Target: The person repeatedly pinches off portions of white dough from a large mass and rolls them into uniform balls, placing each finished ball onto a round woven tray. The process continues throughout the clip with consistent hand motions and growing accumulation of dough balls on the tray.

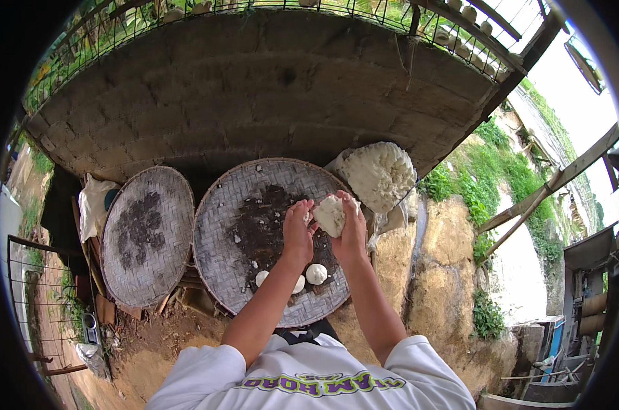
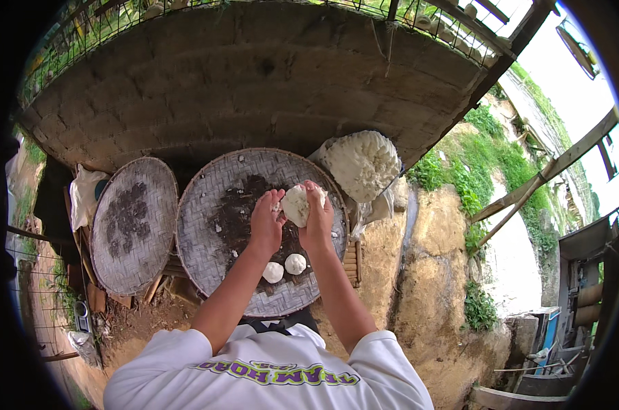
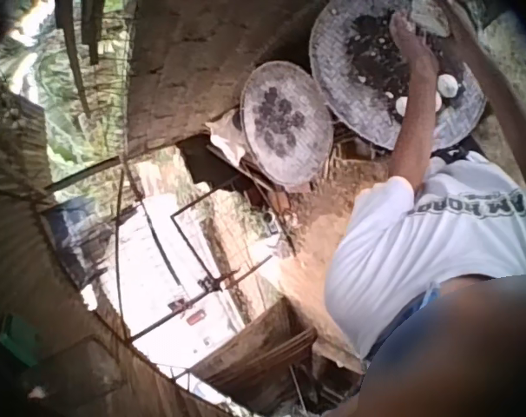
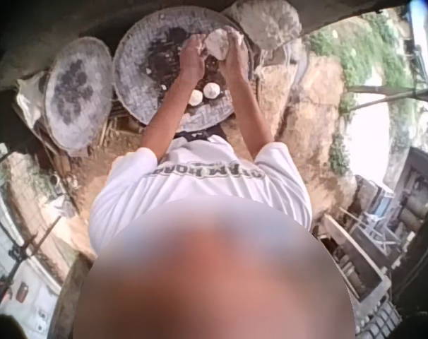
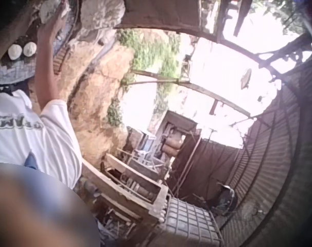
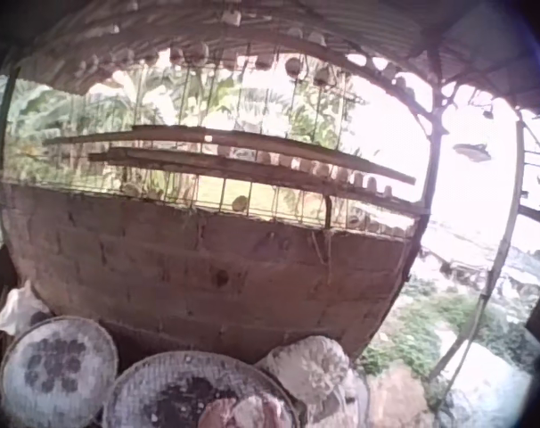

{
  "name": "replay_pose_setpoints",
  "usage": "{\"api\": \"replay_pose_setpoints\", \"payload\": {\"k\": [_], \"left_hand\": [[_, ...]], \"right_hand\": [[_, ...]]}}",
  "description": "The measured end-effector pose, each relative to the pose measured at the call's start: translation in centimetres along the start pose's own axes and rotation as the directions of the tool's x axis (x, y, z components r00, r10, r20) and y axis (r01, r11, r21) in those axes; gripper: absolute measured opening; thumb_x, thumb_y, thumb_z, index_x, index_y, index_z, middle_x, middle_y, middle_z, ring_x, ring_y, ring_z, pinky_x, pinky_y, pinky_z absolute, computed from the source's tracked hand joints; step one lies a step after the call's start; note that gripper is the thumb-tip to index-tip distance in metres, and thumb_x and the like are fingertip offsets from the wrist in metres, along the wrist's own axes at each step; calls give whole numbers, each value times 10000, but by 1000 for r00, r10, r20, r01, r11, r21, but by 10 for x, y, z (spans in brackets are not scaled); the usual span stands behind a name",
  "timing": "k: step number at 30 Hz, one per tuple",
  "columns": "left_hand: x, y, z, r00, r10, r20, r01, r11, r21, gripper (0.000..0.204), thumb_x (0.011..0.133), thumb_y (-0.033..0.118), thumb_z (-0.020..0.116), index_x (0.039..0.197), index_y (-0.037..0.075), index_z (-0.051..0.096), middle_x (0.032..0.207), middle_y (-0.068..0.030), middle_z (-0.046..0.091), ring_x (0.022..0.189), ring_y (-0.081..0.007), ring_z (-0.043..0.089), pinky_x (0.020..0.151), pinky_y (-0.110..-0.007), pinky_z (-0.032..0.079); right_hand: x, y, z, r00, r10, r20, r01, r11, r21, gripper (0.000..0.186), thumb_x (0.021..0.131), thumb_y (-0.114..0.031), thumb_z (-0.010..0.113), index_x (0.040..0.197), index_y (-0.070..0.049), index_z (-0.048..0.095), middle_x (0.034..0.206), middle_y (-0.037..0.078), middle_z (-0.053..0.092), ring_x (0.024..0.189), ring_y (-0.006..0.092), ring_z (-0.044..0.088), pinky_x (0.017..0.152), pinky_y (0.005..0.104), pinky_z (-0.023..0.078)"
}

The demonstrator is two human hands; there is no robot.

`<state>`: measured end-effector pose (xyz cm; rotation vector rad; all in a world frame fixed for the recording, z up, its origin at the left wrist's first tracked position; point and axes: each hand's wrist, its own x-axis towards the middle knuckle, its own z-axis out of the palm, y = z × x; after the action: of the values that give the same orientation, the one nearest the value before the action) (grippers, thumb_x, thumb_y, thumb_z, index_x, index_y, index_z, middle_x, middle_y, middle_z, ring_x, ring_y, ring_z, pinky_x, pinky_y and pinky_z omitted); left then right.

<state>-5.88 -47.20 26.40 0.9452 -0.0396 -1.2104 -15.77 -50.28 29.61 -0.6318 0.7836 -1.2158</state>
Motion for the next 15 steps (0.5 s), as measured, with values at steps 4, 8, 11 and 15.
{"api": "replay_pose_setpoints", "payload": {"k": [4,8,11,15], "left_hand": [[-34,44,-2,900,305,313,-321,947,1,304,1113,262,412,1315,77,545,1337,-130,669,1256,-243,611,1018,-359,442],[-62,66,-2,424,279,861,-799,562,211,452,1103,389,421,1382,53,540,1419,-154,621,1377,-310,533,1114,-439,393],[-84,66,-14,136,101,986,-905,-392,165,473,1084,418,420,1364,65,566,1476,-154,569,1434,-377,467,1162,-655,272],[-100,72,-30,192,-137,972,-778,-625,66,704,1004,714,343,1638,447,196,1686,-135,287,1473,-522,347,1182,-769,49]], "right_hand": [[-19,-19,8,997,-44,58,37,993,110,509,1019,-467,613,1332,-74,533,1262,130,655,1125,258,665,977,432,552],[-48,-3,19,982,143,127,-189,817,544,487,1006,-491,612,1275,-87,576,1234,102,658,1146,242,644,1003,426,530],[-67,16,26,965,210,159,-261,686,679,460,1020,-504,555,1248,-107,599,1209,101,668,1127,248,651,985,413,537],[-81,32,30,974,183,133,-227,755,615,454,1009,-490,563,1246,-105,604,1221,105,666,1130,257,653,980,416,539]]}}
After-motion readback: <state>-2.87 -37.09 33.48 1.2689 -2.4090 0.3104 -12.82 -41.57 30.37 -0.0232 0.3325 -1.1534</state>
